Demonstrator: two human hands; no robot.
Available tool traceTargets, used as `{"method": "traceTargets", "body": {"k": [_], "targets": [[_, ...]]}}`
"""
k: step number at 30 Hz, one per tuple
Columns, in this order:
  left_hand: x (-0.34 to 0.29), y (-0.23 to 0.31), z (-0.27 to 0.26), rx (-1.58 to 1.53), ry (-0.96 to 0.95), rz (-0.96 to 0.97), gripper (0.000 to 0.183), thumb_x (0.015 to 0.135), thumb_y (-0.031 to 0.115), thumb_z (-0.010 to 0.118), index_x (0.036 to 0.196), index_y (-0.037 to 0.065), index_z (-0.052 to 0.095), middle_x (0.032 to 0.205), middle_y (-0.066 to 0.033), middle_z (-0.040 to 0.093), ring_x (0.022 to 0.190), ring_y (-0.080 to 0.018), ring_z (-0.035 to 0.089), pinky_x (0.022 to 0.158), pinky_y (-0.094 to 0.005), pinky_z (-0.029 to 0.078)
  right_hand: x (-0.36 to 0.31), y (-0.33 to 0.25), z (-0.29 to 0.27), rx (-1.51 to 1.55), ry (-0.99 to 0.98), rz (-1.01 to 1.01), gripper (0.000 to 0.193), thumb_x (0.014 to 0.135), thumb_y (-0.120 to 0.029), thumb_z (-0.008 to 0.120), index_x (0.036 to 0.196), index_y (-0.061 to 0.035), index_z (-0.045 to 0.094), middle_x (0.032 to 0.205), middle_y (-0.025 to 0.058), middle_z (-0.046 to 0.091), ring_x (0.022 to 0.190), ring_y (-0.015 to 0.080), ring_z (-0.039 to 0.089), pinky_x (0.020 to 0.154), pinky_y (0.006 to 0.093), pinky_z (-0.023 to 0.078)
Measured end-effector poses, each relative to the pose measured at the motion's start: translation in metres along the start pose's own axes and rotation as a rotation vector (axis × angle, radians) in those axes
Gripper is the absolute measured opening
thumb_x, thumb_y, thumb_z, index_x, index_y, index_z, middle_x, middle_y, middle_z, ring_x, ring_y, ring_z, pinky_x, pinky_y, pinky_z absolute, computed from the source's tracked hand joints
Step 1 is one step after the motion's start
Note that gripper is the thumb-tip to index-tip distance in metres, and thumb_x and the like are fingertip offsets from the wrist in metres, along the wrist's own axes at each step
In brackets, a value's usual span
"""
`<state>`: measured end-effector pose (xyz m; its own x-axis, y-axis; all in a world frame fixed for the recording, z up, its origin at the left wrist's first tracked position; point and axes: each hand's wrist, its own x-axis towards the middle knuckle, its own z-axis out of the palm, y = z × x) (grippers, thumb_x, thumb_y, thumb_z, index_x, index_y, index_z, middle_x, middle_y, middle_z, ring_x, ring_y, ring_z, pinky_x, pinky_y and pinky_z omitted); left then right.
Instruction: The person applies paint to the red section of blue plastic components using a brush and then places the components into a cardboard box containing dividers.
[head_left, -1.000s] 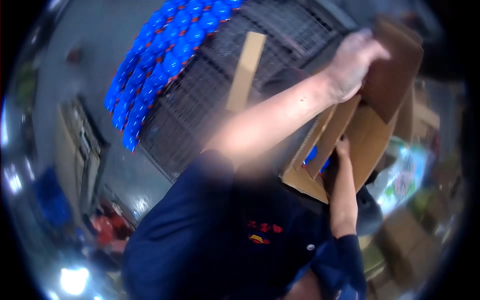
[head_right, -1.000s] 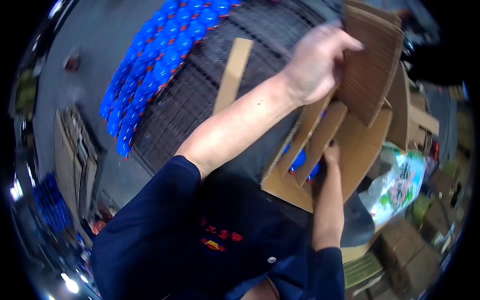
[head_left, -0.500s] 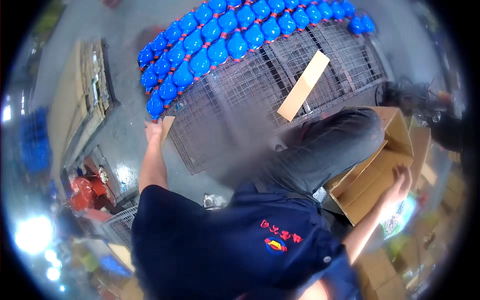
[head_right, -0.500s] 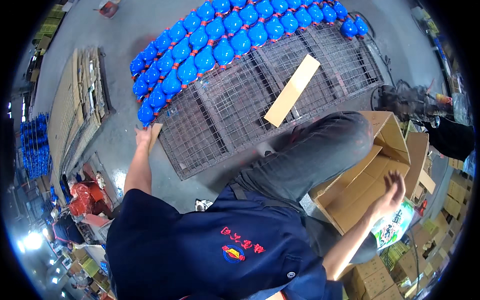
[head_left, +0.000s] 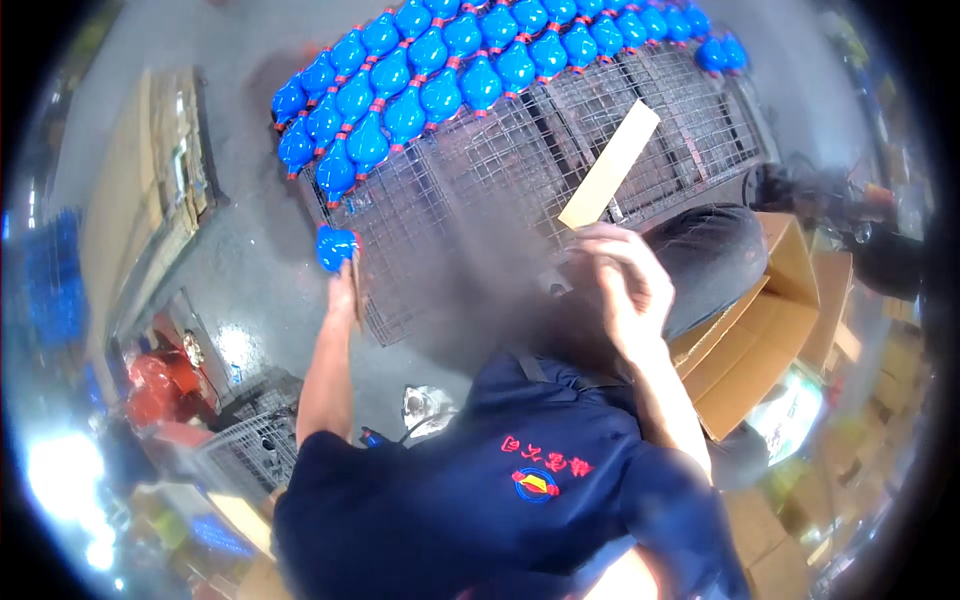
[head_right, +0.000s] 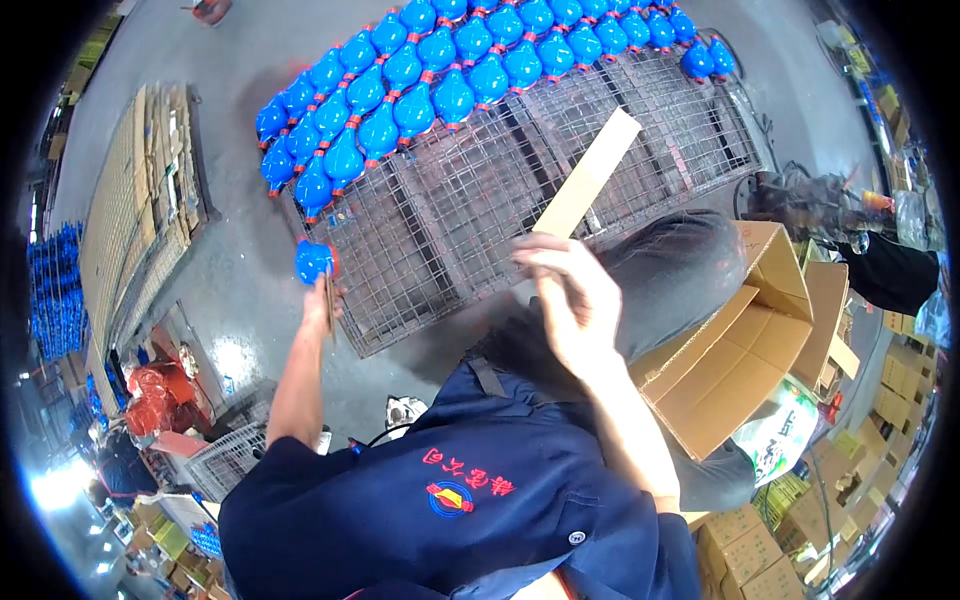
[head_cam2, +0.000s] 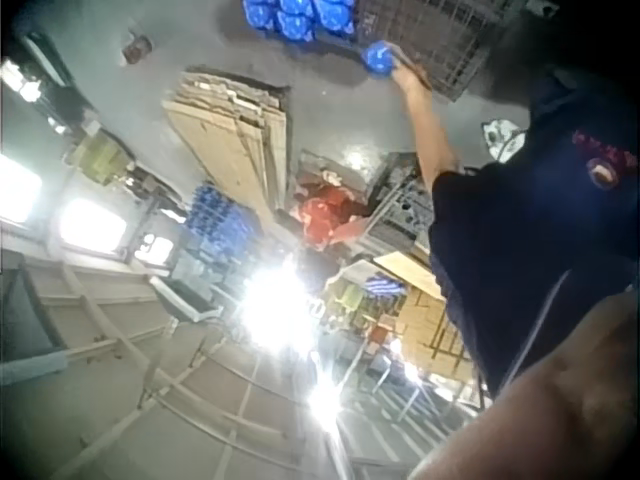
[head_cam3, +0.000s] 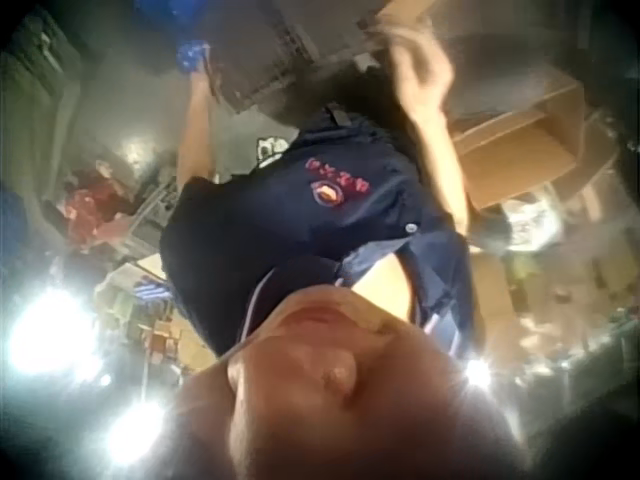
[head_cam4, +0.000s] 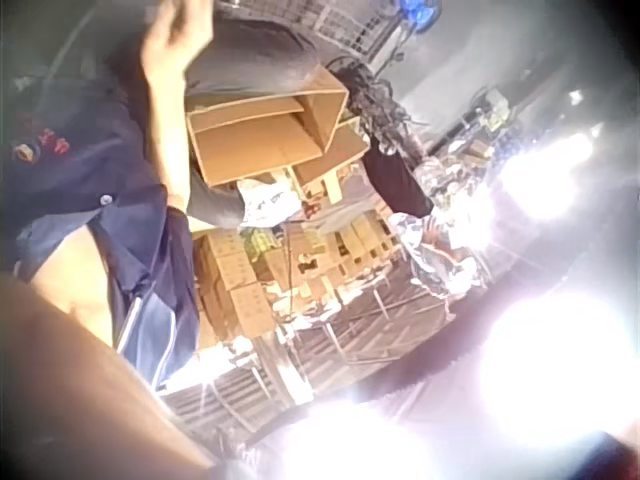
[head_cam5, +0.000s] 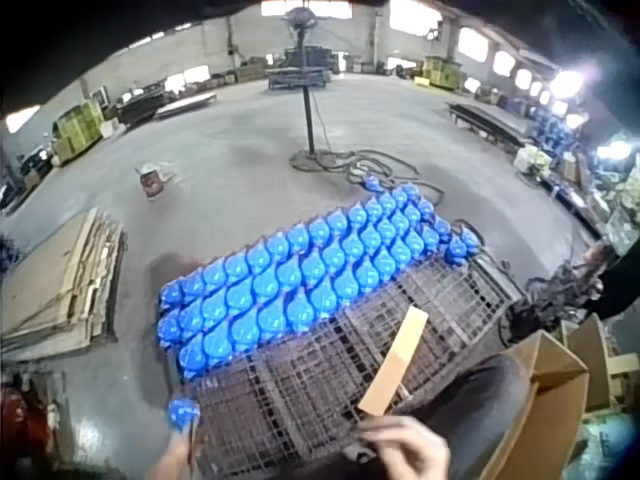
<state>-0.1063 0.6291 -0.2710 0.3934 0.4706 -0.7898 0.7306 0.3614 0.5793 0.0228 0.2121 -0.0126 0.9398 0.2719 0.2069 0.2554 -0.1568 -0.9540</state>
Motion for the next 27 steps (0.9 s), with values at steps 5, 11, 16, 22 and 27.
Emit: {"method": "traceTargets", "body": {"k": [5, 11, 16, 22, 27], "targets": [[-0.133, 0.010, 0.064, -0.718, -0.328, -0.422, 0.035, 0.095, 0.042, 0.050, 0.100, 0.007, 0.057, 0.084, -0.0132, 0.059, 0.048, -0.0157, 0.044, 0.039, -0.0292, 0.038, -0.011, 0.031, 0.053, 0.628, -0.013, 0.691, 0.023, 0.100, -0.004, 0.048, 0.121, 0.0036, 0.055, 0.113, 0.0125, 0.063, 0.095, 0.0169, 0.064, 0.078, 0.0293, 0.056], [-0.214, 0.063, 0.099, 0.092, -1.090, -0.078, 0.048, 0.099, 0.052, 0.044, 0.111, 0.008, 0.061, 0.079, -0.0076, 0.065, 0.062, -0.0176, 0.057, 0.051, -0.0276, 0.044, 0.009, 0.043, 0.052, 1.313, 0.148, 1.151, 0.068, 0.096, -0.061, 0.041, 0.126, -0.0008, 0.051, 0.126, 0.0184, 0.057, 0.118, 0.0352, 0.055, 0.099, 0.0535, 0.046], [-0.008, 0.110, 0.058, 1.036, 0.094, 0.902, 0.035, 0.090, 0.025, 0.060, 0.113, -0.001, 0.061, 0.096, -0.0128, 0.066, 0.085, -0.0238, 0.061, 0.075, -0.0357, 0.046, 0.010, 0.042, -0.009, 1.632, 0.113, 0.789, 0.076, 0.092, -0.068, 0.042, 0.115, 0.0028, 0.056, 0.113, 0.0260, 0.062, 0.104, 0.0453, 0.062, 0.090, 0.0541, 0.051], [0.156, 0.101, -0.017, 1.079, 0.155, 0.597, 0.064, 0.091, 0.052, 0.056, 0.118, -0.006, 0.061, 0.117, -0.0288, 0.062, 0.110, -0.0385, 0.060, 0.092, -0.0438, 0.045, 0.004, 0.025, -0.050, 1.581, -0.087, 0.658, 0.090, 0.088, -0.078, 0.027, 0.110, 0.0029, 0.060, 0.108, 0.0270, 0.063, 0.096, 0.0456, 0.064, 0.082, 0.0521, 0.053], [0.140, 0.072, 0.040, 1.131, 0.139, 0.596, 0.060, 0.096, 0.048, 0.047, 0.111, -0.007, 0.066, 0.106, -0.0293, 0.066, 0.102, -0.0399, 0.062, 0.088, -0.0434, 0.046, -0.032, 0.015, -0.088, 1.600, 0.020, 0.488, 0.091, 0.086, -0.081, 0.027, 0.107, 0.0008, 0.061, 0.105, 0.0261, 0.063, 0.093, 0.0459, 0.064, 0.073, 0.0532, 0.054]]}}
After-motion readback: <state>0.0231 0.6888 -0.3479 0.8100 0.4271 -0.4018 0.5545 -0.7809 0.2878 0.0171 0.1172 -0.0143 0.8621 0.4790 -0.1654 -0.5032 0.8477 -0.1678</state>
